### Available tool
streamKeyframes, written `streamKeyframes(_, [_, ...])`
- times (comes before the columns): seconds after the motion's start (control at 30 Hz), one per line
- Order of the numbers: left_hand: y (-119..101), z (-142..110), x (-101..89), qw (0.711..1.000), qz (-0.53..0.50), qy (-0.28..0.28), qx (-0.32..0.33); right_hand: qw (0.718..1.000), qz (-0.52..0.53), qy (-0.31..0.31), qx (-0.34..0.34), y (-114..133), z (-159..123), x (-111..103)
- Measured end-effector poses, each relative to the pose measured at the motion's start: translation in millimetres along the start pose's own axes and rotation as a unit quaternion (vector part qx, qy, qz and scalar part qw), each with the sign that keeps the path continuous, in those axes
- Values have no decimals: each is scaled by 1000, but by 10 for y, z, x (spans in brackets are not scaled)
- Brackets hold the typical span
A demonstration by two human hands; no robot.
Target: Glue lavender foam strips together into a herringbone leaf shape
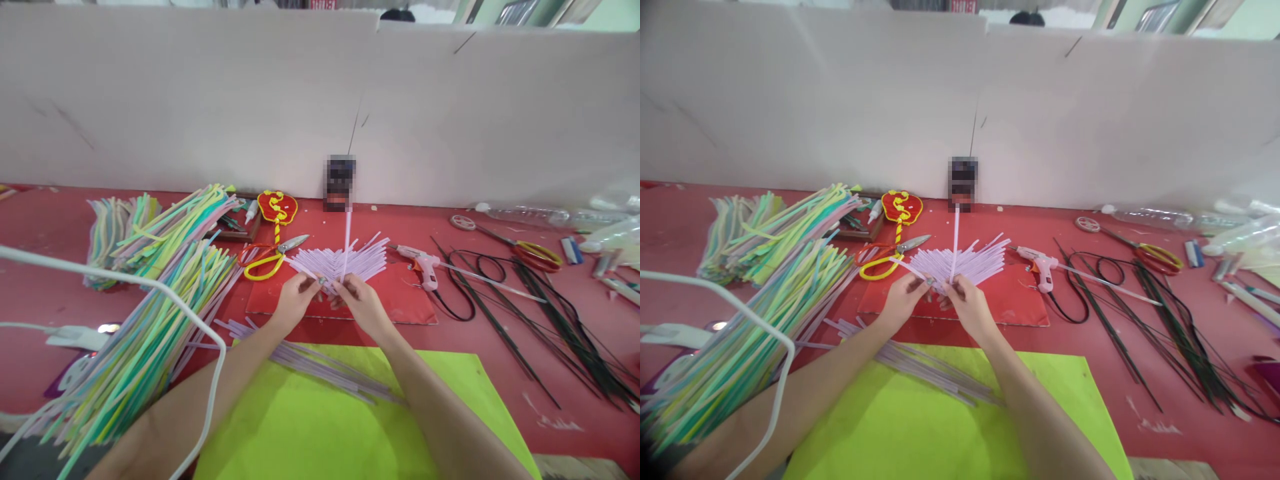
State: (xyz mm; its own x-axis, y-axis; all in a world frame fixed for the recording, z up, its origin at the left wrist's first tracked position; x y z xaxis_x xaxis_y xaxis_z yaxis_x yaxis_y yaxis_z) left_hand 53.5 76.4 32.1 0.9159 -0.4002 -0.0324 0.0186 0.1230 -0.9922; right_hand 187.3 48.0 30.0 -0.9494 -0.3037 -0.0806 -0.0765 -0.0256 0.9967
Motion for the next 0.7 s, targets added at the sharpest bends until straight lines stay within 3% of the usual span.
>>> streamKeyframes(0.23, [28,22,28,999,-30,20,-3,999,5,-53,11,55,-22,-183])
streamKeyframes(0.33, [17,21,60,999,-31,36,-3,995,-42,-85,9,89,-36,-295])
streamKeyframes(0.7, [-49,-36,-3,999,-17,-4,31,974,-171,-149,20,26,-71,-538])
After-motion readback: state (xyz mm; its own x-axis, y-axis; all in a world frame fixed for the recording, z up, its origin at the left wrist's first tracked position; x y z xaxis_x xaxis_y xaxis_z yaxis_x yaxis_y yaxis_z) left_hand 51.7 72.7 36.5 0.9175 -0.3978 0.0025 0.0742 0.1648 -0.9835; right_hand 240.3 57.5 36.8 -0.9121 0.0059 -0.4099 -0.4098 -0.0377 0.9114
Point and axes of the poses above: each hand's wrist, its own z-axis towards the middle knuckle, its own x-axis out of the palm, y = z × x, the point moved 9 cm from there along z, towards the middle knuckle, and after that the axes turned 14 degrees about y, right-handed, at the moved point
